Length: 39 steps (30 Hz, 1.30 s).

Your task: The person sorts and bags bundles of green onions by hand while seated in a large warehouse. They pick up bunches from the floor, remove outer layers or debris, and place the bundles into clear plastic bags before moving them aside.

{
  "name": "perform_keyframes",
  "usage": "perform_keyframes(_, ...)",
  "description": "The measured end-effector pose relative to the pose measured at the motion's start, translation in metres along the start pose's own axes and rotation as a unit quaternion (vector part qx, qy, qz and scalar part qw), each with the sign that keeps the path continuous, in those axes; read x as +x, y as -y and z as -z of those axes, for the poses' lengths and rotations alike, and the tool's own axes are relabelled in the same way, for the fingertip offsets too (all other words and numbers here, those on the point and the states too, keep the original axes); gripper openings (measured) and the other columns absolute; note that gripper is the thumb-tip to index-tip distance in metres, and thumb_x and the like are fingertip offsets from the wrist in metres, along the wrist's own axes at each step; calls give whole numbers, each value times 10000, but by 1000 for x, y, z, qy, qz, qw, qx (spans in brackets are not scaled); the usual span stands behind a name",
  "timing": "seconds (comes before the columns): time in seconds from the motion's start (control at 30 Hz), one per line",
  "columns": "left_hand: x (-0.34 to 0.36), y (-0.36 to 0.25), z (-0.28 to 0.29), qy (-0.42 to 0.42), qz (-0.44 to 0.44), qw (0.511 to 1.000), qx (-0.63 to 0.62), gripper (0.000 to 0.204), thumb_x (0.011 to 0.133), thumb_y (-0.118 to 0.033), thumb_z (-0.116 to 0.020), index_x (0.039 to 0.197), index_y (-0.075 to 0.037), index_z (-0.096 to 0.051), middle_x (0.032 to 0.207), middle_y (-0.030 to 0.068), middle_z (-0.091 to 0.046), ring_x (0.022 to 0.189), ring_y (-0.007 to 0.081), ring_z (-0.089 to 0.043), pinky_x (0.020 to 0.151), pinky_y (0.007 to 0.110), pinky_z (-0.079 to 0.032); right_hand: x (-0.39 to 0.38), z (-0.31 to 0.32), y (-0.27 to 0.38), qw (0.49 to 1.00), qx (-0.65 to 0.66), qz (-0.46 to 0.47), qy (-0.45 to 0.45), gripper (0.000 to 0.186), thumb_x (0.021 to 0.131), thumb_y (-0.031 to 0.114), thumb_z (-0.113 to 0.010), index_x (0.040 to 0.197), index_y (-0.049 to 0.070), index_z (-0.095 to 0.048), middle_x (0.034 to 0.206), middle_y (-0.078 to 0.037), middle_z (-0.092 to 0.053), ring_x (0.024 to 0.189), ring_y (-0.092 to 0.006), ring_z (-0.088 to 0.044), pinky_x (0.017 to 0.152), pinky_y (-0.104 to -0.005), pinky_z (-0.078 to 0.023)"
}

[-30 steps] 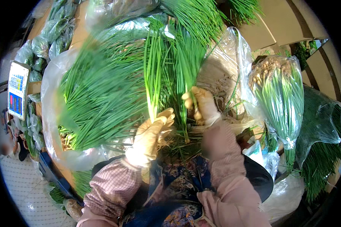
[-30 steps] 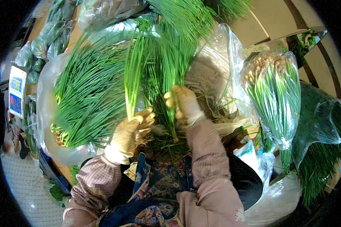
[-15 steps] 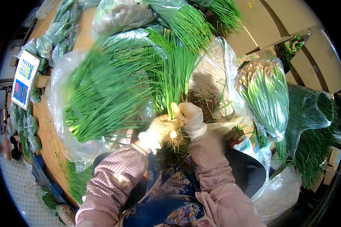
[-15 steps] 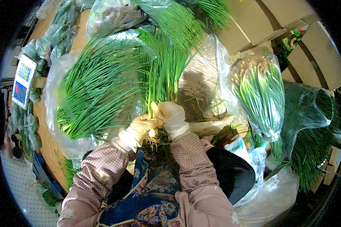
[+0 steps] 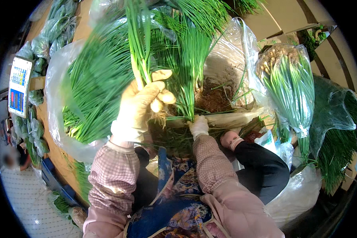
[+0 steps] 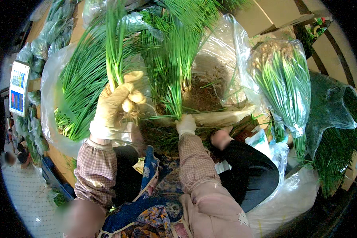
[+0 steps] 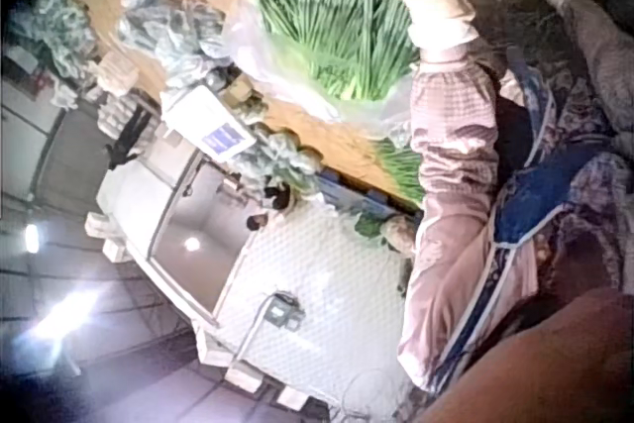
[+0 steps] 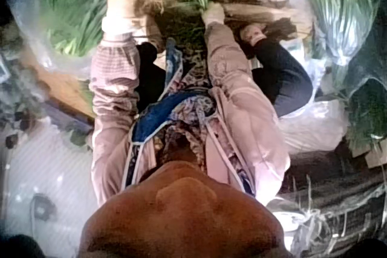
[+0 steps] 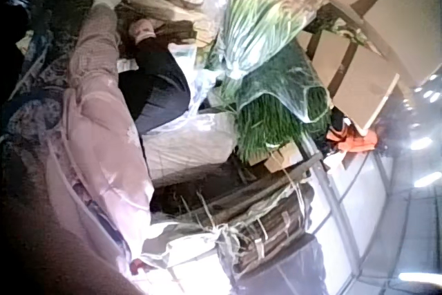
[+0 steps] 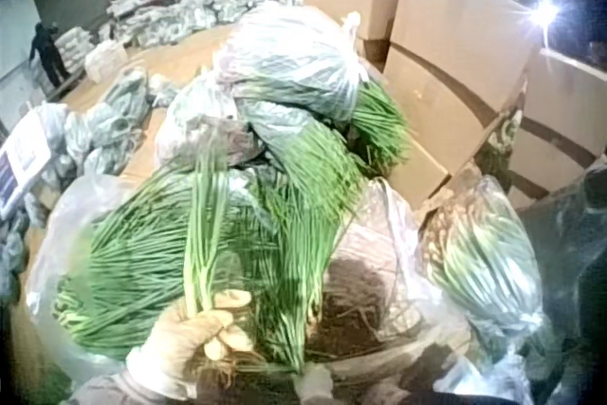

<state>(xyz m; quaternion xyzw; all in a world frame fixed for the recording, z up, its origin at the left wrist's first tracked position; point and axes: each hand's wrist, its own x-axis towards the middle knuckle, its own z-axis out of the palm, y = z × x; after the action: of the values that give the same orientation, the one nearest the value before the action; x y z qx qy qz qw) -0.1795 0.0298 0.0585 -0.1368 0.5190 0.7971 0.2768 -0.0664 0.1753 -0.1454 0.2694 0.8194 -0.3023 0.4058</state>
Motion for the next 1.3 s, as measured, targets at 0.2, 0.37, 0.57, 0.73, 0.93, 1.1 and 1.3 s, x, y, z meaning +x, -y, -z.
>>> perform_keyframes(0.2,1,-2,3,-39,-9,998,-43,224,827,-28,-533,1034,50,-566,1026,183,-609,907,236,-618,785,312,-497,19,37,-27,757,641,47,119,387,852,207,-566,1174,6,-494,934,-109,-637,690,-149,-610,543,-233,-492)
perform_keyframes(0.37,11,14,3,12,43,999,-13,198,846,-61,-555,1023,24,-564,1064,201,-600,947,258,-621,652,249,-541,12,65,-25,619,759,129,158,353,883,184,-510,1191,14,-483,916,-111,-635,625,-114,-580,434,-167,-396)
perform_keyframes(0.57,6,46,-1,-26,86,994,57,138,839,-20,-551,959,40,-581,980,198,-631,850,254,-641,694,299,-535,-29,89,26,605,767,205,61,363,881,236,-552,1161,8,-513,1053,-130,-611,866,-184,-603,728,-246,-495)
perform_keyframes(0.73,14,33,1,-52,73,996,-9,141,834,-4,-549,960,51,-579,969,211,-627,857,266,-635,736,327,-533,-5,130,-30,765,572,95,-282,250,893,231,-538,1035,34,-597,963,-82,-637,857,-170,-595,766,-273,-481)
perform_keyframes(0.93,12,58,-2,-13,105,993,44,198,812,-81,-613,1003,-30,-619,972,101,-652,766,174,-617,636,279,-522,-26,99,38,840,459,253,-143,425,969,371,-312,1000,76,-616,791,-82,-622,572,-140,-551,488,-240,-447)
perform_keyframes(1.1,15,75,-4,-51,159,985,35,185,804,-57,-646,981,-19,-610,830,67,-652,601,118,-591,504,223,-486,-10,49,52,768,518,372,-65,355,963,263,-339,1019,16,-589,864,-100,-632,706,-208,-594,637,-271,-489)
perform_keyframes(1.3,9,45,-7,-61,145,987,9,173,809,-19,-602,977,20,-583,933,148,-645,797,204,-654,609,245,-551,-30,133,82,763,622,93,-148,270,919,257,-443,735,100,-562,749,-44,-610,801,-130,-568,756,-292,-457)
